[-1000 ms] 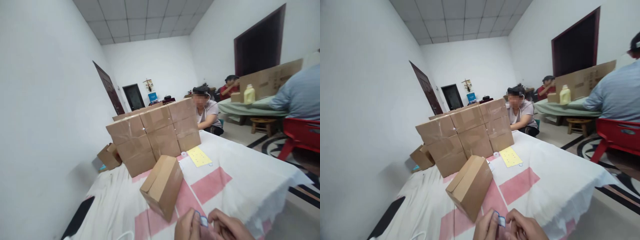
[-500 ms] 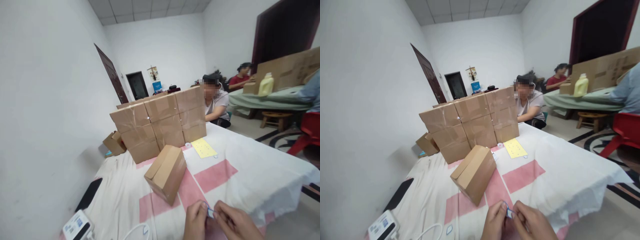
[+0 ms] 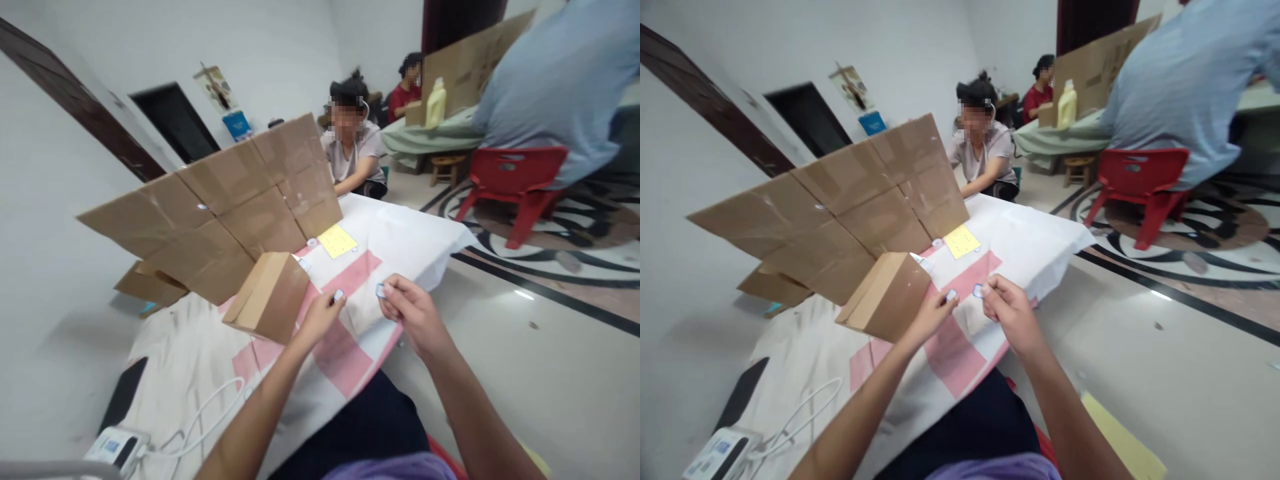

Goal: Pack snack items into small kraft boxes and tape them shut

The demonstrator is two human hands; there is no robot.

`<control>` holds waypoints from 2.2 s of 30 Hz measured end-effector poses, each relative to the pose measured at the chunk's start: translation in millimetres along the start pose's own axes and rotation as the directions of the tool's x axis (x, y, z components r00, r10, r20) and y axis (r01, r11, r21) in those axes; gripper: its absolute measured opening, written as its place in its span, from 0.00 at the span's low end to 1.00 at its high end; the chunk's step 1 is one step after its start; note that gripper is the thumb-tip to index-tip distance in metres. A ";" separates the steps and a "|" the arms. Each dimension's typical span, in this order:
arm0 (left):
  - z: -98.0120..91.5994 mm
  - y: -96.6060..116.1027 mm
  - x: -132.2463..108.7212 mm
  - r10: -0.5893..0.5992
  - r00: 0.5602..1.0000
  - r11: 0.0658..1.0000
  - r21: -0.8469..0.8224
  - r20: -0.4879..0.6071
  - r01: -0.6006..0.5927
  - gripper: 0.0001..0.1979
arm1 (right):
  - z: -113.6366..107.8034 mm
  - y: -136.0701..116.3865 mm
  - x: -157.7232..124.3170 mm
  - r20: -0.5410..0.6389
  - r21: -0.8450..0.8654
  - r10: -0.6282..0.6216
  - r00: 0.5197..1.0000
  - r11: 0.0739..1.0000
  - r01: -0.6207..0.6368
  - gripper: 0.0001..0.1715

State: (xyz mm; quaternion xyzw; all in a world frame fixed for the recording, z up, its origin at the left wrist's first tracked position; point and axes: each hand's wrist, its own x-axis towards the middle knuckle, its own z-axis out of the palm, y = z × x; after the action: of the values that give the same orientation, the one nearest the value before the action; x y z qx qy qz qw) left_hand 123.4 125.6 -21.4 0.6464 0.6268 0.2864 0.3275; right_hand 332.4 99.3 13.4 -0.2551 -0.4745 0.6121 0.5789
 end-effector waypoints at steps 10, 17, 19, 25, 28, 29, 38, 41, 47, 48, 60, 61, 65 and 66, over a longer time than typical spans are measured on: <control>8.9 10.5 109.4 -0.235 0.929 0.873 0.482 0.286 0.072 0.19 | -9.4 18.2 3.4 -0.090 0.179 0.065 0.994 0.983 -0.048 0.18; -5.3 12.1 129.3 -0.393 0.878 0.664 0.745 0.274 0.065 0.19 | -21.4 51.8 7.5 -0.140 0.128 0.131 0.981 0.985 -0.113 0.17; -9.2 13.6 126.1 -0.392 0.889 0.633 0.771 0.237 0.074 0.19 | -21.8 62.9 9.2 -0.127 0.123 0.162 0.979 0.981 -0.147 0.17; -15.2 27.8 91.0 -0.242 0.970 0.613 0.778 0.019 0.137 0.23 | -25.9 83.3 12.7 -0.109 0.051 0.186 0.976 0.982 -0.181 0.18; -27.2 34.5 65.7 -0.115 0.982 0.623 0.758 -0.152 0.191 0.21 | -29.5 85.4 12.5 -0.107 0.015 0.171 0.979 0.985 -0.170 0.17; -32.4 35.9 58.9 -0.080 0.976 0.631 0.748 -0.200 0.205 0.20 | -30.3 86.1 12.3 -0.106 0.006 0.171 0.980 0.985 -0.172 0.17; -53.4 46.2 21.6 0.184 0.888 0.718 0.674 -0.421 0.171 0.15 | -28.9 105.1 10.3 -0.116 -0.073 0.203 0.972 0.975 -0.212 0.16; -80.2 36.9 1.7 0.254 0.766 0.675 0.675 -0.590 0.297 0.29 | -31.2 105.3 9.3 -0.098 -0.091 0.193 0.976 0.975 -0.202 0.16; -157.1 -33.8 -45.1 0.077 0.970 0.655 0.745 -0.231 0.126 0.40 | -27.5 85.9 3.4 0.196 -0.232 0.158 0.968 0.966 -0.110 0.11; -166.2 -43.2 -55.7 0.161 0.974 0.672 0.740 -0.162 0.012 0.39 | -24.6 84.0 1.5 0.257 -0.252 0.168 0.952 0.962 -0.102 0.10; -183.5 -53.6 -109.4 0.339 0.938 0.768 0.557 0.065 -0.316 0.36 | 31.9 123.6 51.7 0.531 -0.362 0.026 0.847 0.911 0.199 0.09; -184.5 -54.9 -108.2 0.338 0.939 0.769 0.555 0.068 -0.317 0.36 | 36.1 124.6 61.0 0.564 -0.364 -0.003 0.826 0.897 0.252 0.08; -188.2 -57.7 -105.2 0.349 0.932 0.753 0.563 0.097 -0.340 0.36 | 49.8 123.3 88.6 0.690 -0.406 -0.005 0.724 0.825 0.393 0.11; -188.6 -57.9 -104.9 0.351 0.930 0.748 0.566 0.106 -0.347 0.36 | 52.4 122.8 92.2 0.698 -0.441 0.019 0.716 0.799 0.409 0.11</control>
State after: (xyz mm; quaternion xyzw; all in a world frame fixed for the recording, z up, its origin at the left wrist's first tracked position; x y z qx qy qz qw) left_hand -65.1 33.0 54.8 0.8191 0.5531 0.1418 0.0550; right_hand 211.5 186.7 -50.3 -0.1224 -0.8350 0.4235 0.3293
